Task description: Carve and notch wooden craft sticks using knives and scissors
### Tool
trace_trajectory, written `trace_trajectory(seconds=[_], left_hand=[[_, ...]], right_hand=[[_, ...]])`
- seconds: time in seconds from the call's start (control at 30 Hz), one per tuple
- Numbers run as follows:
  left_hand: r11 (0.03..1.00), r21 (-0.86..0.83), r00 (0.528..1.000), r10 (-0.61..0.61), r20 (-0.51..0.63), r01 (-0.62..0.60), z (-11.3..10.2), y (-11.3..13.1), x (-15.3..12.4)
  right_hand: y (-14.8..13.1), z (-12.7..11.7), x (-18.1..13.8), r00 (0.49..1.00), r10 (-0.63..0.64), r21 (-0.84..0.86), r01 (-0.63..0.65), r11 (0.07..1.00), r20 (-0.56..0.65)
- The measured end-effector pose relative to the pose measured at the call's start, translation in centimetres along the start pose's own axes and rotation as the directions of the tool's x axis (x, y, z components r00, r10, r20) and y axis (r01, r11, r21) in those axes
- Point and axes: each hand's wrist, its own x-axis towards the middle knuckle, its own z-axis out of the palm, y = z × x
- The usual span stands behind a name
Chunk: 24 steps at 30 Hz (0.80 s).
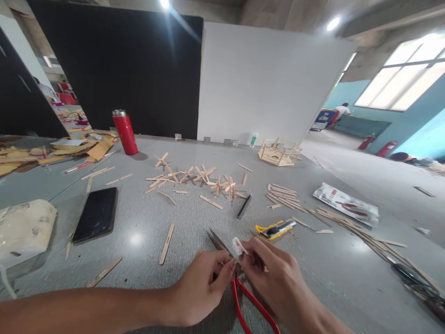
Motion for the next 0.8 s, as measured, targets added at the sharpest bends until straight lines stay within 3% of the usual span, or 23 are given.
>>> trace_trajectory(seconds=[0.17,0.43,0.63,0.8], left_hand=[[0.999,0.021,0.999,0.036,-0.019,-0.036,-0.2,-0.4,0.1],[0.998,0.048,0.999,0.045,0.008,-0.045,-0.2,0.4,-0.1],[0.996,0.052,0.997,0.075,0.022,-0.076,-0.4,-0.4,0.0],[0.995,0.054,0.995,0.079,0.055,-0.082,-0.5,0.4,0.1]], right_hand=[[-1.3,0.7,-0.7,0.994,-0.091,0.051,0.088,0.995,0.067],[-0.1,0.4,-0.1,0.999,-0.023,0.023,0.023,0.999,0.041],[-1.8,1.1,-0.9,0.984,-0.149,0.052,0.144,0.988,0.096],[-0.9,1.5,-0.7,0.995,-0.069,-0.038,0.072,0.997,0.069]])
